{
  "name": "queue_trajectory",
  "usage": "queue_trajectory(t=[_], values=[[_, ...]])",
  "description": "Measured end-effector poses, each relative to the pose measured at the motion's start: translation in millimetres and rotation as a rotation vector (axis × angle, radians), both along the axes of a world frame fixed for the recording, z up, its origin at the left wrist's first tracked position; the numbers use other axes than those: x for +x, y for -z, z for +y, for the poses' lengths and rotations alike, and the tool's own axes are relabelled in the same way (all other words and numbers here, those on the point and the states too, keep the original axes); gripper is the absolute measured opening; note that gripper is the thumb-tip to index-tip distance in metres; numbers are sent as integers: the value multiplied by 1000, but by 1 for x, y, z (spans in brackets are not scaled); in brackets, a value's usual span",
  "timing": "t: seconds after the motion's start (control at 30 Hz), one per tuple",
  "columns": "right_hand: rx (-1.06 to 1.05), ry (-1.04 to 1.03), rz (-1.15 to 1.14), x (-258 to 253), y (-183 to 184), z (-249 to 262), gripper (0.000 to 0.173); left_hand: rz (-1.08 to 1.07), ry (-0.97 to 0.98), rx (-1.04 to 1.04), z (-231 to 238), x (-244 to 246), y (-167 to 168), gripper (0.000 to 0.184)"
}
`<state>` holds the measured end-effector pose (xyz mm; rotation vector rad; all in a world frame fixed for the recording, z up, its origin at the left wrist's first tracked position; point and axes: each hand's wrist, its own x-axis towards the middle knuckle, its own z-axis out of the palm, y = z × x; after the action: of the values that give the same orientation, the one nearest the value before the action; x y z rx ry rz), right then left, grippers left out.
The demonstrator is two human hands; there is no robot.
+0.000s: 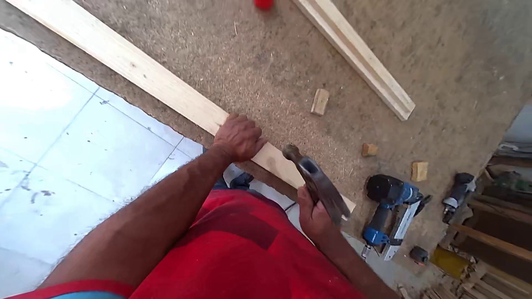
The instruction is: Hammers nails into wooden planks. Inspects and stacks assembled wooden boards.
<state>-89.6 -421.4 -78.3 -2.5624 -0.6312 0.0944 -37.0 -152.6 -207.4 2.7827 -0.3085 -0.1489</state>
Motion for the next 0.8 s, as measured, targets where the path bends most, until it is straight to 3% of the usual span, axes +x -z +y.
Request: queue_trajectory(t=[0.03,0.13,0.23,0.33,0.43,0.53,0.6,0.67,0.8], values=[[6,7,-16,-8,24,-6,40,-21,0,7,1,1,1,60],[-403,42,232,-23,72,-17,42,-29,0,9,-4,-3,2,60],[-699,107,497,-2,53,12,57,23,-1,-5,1,3,-1,59],[-688,119,480,-15,45,10,55,34,1,-261,11,-5,-13,41],[-773,151,548,-9,31,29,58,-140,-173,-421,78,-3,-36,31],[-873,173,663,6,0,61,60,-102,-367,-190,165,1,-34,45],[-848,143,781,28,-30,91,53,-33,-374,-61,200,0,-11,61],[-705,105,838,47,-53,126,47,-73,-334,8,208,-5,5,61],[-427,-82,479,64,-92,207,44,-112,-360,-40,203,-2,9,58]])
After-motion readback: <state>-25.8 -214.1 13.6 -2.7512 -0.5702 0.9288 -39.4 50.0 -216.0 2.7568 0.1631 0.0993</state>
